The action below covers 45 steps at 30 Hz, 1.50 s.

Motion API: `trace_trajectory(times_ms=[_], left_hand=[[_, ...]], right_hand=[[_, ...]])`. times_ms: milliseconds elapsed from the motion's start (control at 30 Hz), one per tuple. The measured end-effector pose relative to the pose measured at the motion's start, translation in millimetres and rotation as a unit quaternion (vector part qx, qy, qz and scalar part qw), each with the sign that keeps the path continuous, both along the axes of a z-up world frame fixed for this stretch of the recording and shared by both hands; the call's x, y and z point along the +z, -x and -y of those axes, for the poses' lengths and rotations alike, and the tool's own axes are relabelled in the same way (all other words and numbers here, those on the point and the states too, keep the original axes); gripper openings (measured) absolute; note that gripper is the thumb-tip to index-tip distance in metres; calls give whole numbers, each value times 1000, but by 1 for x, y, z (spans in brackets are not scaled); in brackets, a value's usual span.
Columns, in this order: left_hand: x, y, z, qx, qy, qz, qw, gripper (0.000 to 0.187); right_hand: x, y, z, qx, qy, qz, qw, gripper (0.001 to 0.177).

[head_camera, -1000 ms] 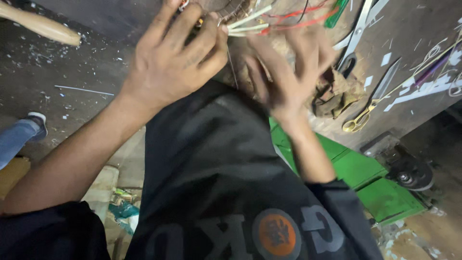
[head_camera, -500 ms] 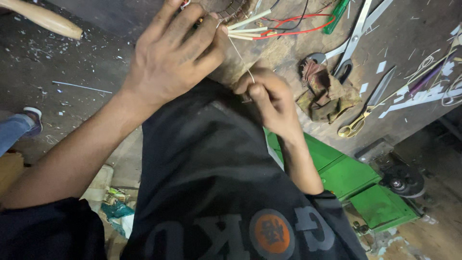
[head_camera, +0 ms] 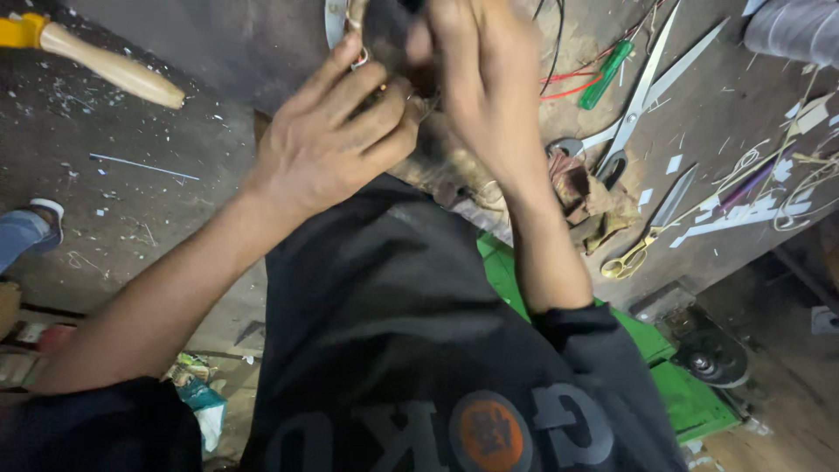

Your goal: The person ties white string around the copper windings of a circular electrical component on a workbench. They repeatedly wrap, pull, and knot the string to secure the windings in place.

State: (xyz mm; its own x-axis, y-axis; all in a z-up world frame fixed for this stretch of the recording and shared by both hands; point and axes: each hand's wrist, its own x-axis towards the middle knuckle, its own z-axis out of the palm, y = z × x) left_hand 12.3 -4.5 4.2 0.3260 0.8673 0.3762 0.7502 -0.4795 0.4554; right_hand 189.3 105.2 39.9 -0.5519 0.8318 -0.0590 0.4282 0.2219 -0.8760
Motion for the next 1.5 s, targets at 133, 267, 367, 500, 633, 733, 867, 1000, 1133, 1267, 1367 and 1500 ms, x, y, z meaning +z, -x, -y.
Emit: trace_trajectory(times_ms=[133,267,367,500,633,733,867,1000,1133,1267,1367,1500], left_hand=[[-4,0,2,11,73,81,994,23],[-7,-7,0,36,108,168,979,22],[-6,-10,1,46,112,188,975,20],[0,-8,-2,48,126,199,971,19],[20,-2,-11,53,123,176,975,19],[44,-2,-14,51,100,163,980,20],[72,-18,-14,-21,116,225,967,23],[76,-34,-17,-161,174,230,944,21],[77,-50,-15,-213,104,137,962,26],[78,-46,-14,-220,108,172,954,27],[81,-38,-18,-226,124,158,953,26],[80,-33,-22,-253,118,132,951,27]], right_hand=[[-15,9,-13,30,-55,3,998,30],[-14,5,-7,-8,6,10,1000,35],[-12,6,-7,-39,113,-18,993,36],[-6,10,-12,-79,265,-143,950,35],[24,-6,-1,-27,113,-134,984,39],[48,-33,21,-35,139,-130,981,41],[63,-69,64,-58,195,-140,969,46],[104,-132,100,-144,278,-104,944,35],[121,-203,140,-42,182,185,965,44],[78,-232,191,-199,189,127,953,24],[23,-214,222,-266,301,36,915,14],[-26,-200,252,-380,312,-1,871,14]])
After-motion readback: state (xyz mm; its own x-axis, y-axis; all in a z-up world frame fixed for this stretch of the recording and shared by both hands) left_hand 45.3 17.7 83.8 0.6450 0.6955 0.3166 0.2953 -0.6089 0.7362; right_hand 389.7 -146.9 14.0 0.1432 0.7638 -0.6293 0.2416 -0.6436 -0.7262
